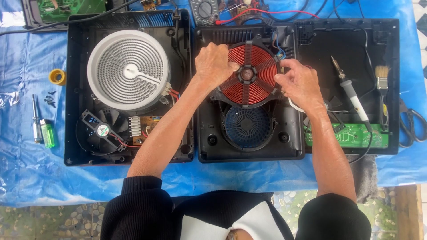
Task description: Adjusting the internal wiring and repositioning the heating coil of an induction cooktop during a repair.
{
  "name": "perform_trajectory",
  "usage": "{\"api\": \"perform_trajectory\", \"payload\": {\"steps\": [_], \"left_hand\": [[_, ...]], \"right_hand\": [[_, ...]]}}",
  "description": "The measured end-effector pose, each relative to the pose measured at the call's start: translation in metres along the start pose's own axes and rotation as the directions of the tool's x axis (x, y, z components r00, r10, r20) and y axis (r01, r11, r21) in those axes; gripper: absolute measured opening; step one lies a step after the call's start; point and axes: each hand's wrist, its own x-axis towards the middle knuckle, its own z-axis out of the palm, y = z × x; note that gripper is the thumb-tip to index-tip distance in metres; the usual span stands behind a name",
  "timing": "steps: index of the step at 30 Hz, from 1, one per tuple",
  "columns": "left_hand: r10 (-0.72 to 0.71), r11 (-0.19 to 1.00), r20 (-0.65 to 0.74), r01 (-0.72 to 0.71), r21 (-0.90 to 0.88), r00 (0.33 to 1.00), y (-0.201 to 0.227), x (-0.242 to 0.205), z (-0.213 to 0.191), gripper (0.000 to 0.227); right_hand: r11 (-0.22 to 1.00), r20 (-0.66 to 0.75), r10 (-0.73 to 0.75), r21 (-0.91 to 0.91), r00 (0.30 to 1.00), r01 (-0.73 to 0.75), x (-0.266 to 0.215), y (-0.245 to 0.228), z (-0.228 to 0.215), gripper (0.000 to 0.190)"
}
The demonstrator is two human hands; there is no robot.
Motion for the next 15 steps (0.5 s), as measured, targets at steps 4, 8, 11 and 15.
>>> {"api": "perform_trajectory", "payload": {"steps": [4, 8, 11, 15], "left_hand": [[-0.030, 0.999, 0.087, 0.031, -0.010, 0.996, 0.005, 0.006, -0.008, 0.021], [-0.035, 0.999, 0.109, 0.036, -0.011, 0.993, 0.004, 0.007, -0.007, 0.028], [-0.042, 0.999, 0.113, 0.044, -0.008, 0.993, 0.002, 0.006, -0.007, 0.028], [0.016, 0.995, 0.046, -0.011, -0.094, 0.999, -0.001, -0.002, -0.009, 0.048]], "right_hand": [[0.993, 0.037, -0.042, -0.105, 0.998, 0.046, -0.002, 0.001, -0.009, 0.053], [0.984, 0.011, -0.052, -0.168, 0.999, 0.054, 0.007, 0.008, -0.007, 0.050], [0.990, 0.030, -0.044, -0.133, 0.999, 0.048, 0.012, 0.011, -0.007, 0.049], [0.980, 0.023, -0.195, -0.028, 0.981, 0.196, 0.019, 0.030, -0.006, 0.048]]}}
